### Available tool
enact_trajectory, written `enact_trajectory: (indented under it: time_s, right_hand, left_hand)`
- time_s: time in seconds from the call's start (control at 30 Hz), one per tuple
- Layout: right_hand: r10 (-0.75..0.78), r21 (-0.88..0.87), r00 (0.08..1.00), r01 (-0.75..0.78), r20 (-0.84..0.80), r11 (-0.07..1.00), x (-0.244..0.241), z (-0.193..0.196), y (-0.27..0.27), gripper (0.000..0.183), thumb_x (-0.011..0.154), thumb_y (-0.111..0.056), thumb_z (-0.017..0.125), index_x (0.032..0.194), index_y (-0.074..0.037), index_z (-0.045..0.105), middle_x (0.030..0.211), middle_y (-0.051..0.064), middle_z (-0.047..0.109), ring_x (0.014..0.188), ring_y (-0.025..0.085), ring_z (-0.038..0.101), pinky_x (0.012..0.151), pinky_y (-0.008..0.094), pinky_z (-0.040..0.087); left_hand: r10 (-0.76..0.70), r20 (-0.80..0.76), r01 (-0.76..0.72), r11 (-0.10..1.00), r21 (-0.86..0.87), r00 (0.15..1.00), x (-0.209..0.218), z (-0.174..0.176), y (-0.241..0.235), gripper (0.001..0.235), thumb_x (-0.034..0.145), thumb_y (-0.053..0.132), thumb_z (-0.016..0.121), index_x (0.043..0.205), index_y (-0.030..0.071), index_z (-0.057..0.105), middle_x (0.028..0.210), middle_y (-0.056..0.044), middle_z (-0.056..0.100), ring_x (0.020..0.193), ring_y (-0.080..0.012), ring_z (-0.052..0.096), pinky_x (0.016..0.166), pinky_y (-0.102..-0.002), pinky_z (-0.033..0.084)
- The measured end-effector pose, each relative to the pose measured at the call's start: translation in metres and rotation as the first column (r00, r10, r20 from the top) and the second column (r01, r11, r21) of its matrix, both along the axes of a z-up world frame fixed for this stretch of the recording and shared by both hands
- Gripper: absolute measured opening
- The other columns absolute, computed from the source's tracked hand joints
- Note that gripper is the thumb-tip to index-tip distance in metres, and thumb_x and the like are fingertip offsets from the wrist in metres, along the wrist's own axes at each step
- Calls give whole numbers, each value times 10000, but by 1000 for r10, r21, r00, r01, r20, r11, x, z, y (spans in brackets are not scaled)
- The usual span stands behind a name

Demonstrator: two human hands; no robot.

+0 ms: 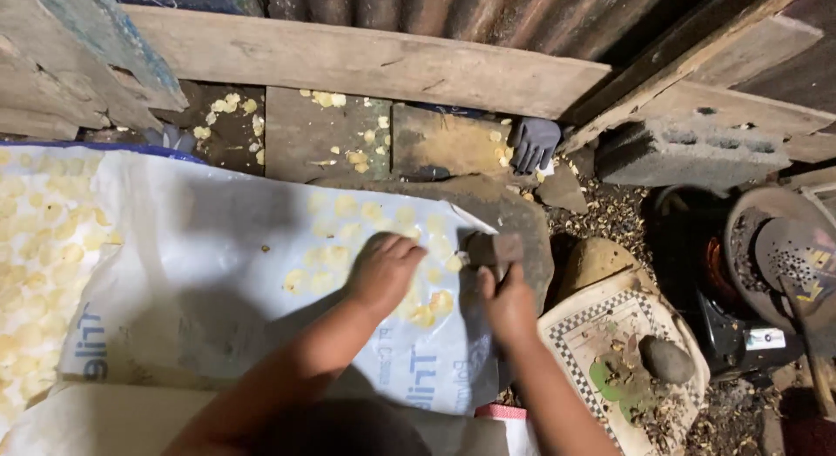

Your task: The person uses a stone to crush cassava pieces on a patterned cloth, then uses a hammer to flatten them on a white sack. They also stir dark beans in a pan on a gas stove using a slotted spoon.

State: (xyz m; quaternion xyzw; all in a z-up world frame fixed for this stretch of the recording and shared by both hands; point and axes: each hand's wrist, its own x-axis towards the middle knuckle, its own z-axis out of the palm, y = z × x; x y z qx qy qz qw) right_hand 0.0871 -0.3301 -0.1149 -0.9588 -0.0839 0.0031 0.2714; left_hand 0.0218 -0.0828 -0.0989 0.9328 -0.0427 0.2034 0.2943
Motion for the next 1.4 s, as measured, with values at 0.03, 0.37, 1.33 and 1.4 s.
enact_trajectory:
  time_s: [0.03,0.37,1.33,1.4]
  right_hand:
    - [10,-30,995,-13,-101,999,5,0,-2,482,938,-415,707,1080,28,580,785,309,689,759,509,690,663,541,547]
    - [-21,578,1000,26,-16,815,1,97,22,286,996,-189,594,1193,4,516,799,86,656,625,263,653,528,396,544]
    - [-96,93,967,121,-235,988,-99,37,-5,764,921,-351,640,1528,-12,323,962,373,675,897,553,646,739,562,549]
    - [-76,119,981,99,-179,988,-127,4,-32,664,910,-336,649,1439,-15,407,969,354,693,904,542,655,752,553,548]
  left_hand:
    - [-36,-23,36,999,41,999,3,1,-7,259,827,44,614,1050,104,730,1036,-72,702,1058,-296,637,938,-439,501]
    - [49,-272,-89,986,-138,961,75,-48,-47,324,910,135,637,1228,73,623,931,-132,723,923,-353,672,837,-466,515]
    - [31,-38,-30,999,23,999,-7,5,33,534,853,413,746,1214,32,656,1344,-170,602,1338,-353,491,1135,-498,338]
    - [34,-33,-34,999,2,999,-7,-8,36,336,879,290,723,1129,66,703,1236,-114,657,1252,-320,554,1090,-457,412]
